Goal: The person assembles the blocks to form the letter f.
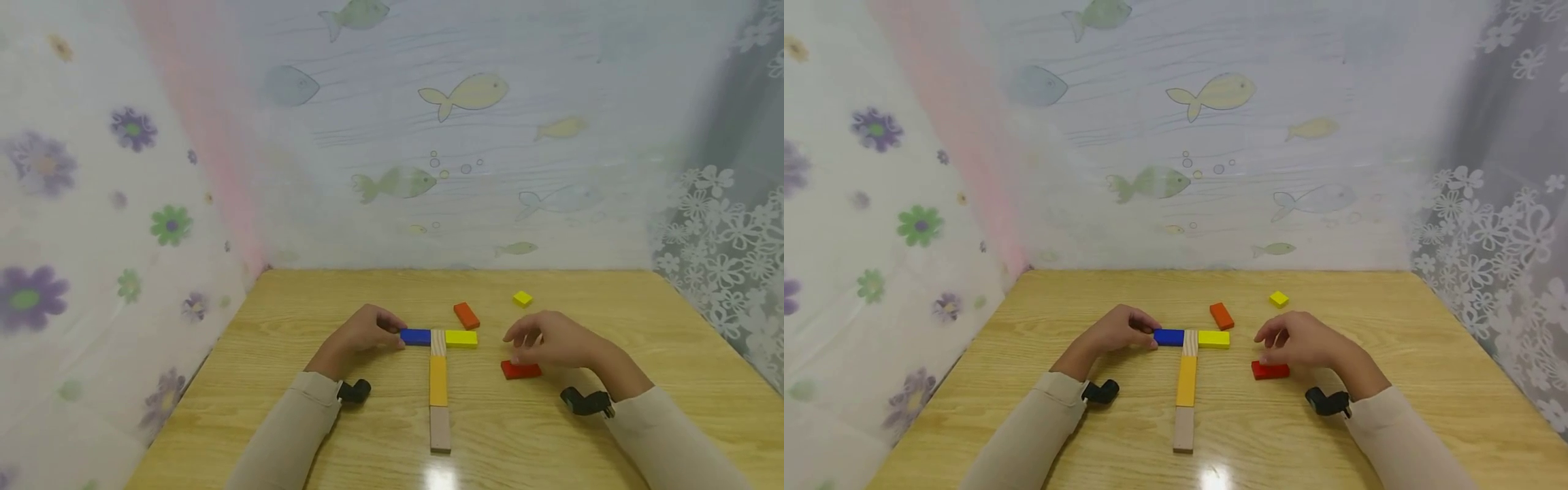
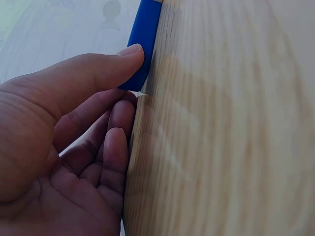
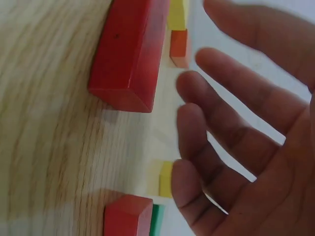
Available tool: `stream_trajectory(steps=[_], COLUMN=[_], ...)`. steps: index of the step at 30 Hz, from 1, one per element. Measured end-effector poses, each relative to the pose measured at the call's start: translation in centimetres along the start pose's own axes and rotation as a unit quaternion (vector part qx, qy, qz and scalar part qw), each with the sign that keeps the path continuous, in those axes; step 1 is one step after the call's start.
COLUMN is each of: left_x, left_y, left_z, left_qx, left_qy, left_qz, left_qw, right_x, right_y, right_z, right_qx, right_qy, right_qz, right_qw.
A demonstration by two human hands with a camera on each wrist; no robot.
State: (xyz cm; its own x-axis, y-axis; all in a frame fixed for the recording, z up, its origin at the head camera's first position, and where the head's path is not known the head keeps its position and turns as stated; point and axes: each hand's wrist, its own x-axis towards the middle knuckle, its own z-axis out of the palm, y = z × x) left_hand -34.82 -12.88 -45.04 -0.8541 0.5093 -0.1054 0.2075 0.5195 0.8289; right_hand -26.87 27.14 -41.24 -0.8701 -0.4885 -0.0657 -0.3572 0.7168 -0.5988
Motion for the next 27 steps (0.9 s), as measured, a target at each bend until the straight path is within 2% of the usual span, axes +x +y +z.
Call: stream_trajectory(steps=[5, 9, 18, 23, 27], left_x=[-0.1, -0.1, 0.1, 0.2, 0.0], left_y=[0.3, 0.4, -0.1, -0.2, 0.0], left_z=[0.1, 0.2, 0.1, 0.1, 0.2], left_qx=[-0.003, -0.007, -0.005, -0.008, -0.013], left_qy=[-0.001, 0.000, 0.003, 0.003, 0.004], left_qz=[0.001, 0.000, -0.004, -0.002, -0.005], left_qw=[1.0000, 1.0000, 1.0000, 1.0000, 0.9999], right_x=[-0.9, -1.2, -0.7, -0.3, -0.6], right_y=[-0.2, -0.4, -0.4, -0.5, -0.5], right_z=[0.3, 0.6, 1.5, 2.0, 1.6], right_qx=[0.007, 0.009, -0.023, -0.042, -0.031], right_qy=[-0.032, -0.043, -0.014, 0.006, -0.009], right_qz=[0.015, 0.016, -0.010, 0.015, 0.020], right_qw=[0.9993, 0.9989, 0.9996, 0.9990, 0.9993])
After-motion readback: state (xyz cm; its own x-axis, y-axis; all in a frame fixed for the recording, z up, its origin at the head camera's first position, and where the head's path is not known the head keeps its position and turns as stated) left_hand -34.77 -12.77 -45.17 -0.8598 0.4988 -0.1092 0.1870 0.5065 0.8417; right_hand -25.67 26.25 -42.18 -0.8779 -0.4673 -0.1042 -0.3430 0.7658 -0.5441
